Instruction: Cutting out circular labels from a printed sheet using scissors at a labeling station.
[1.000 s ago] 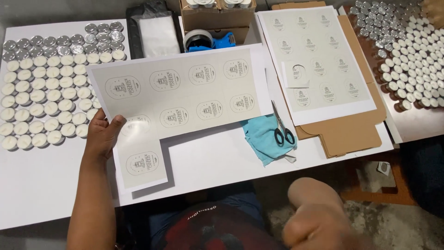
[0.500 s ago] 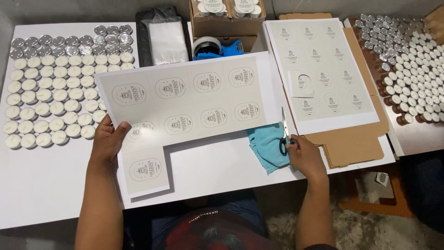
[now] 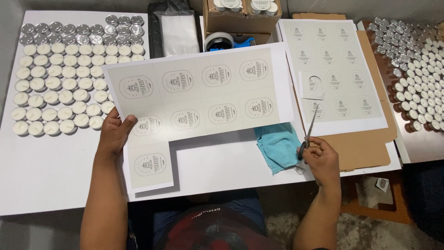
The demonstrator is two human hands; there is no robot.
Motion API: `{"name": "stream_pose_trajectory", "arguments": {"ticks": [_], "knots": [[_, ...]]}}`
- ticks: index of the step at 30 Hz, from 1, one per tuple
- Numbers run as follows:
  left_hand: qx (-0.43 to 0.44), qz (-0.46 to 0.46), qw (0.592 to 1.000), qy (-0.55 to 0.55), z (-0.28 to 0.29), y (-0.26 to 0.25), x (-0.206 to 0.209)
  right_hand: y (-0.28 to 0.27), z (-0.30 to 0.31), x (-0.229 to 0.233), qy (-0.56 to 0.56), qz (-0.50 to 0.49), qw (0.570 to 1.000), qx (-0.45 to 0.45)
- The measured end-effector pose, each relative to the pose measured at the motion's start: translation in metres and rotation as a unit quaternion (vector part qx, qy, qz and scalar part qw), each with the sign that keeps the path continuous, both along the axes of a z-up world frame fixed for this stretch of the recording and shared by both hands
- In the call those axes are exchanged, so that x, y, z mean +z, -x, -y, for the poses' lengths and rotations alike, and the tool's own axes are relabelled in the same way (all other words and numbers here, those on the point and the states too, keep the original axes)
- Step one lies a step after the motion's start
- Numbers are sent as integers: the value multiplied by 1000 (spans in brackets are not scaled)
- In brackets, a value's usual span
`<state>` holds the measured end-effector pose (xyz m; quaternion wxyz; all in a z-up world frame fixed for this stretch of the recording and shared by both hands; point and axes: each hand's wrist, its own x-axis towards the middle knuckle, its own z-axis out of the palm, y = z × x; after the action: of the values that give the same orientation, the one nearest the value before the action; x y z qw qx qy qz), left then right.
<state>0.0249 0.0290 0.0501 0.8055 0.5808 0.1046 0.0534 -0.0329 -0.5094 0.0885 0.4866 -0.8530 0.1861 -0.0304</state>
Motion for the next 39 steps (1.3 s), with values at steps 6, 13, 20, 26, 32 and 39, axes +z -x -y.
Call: {"name": "stream_pose_trajectory", "arguments": {"ticks": [6,13,20,26,32,39], "knots": [[-1,10,1000,0,-3,-3,-14,23,-31,21,-108,60,990,73],[0,13,1000,10,15,-6,0,18,-63,12,-200,65,974,86],[-20,43,999,26,44,-12,18,18,-86,-2,-225,83,966,100],[-51,62,996,36,65,-20,4,27,-142,-26,-309,47,940,138],[-81,52,994,55,89,-16,19,29,-171,-24,-311,4,931,193],[-96,52,993,54,96,-15,17,33,-188,-30,-317,-23,929,188]]}}
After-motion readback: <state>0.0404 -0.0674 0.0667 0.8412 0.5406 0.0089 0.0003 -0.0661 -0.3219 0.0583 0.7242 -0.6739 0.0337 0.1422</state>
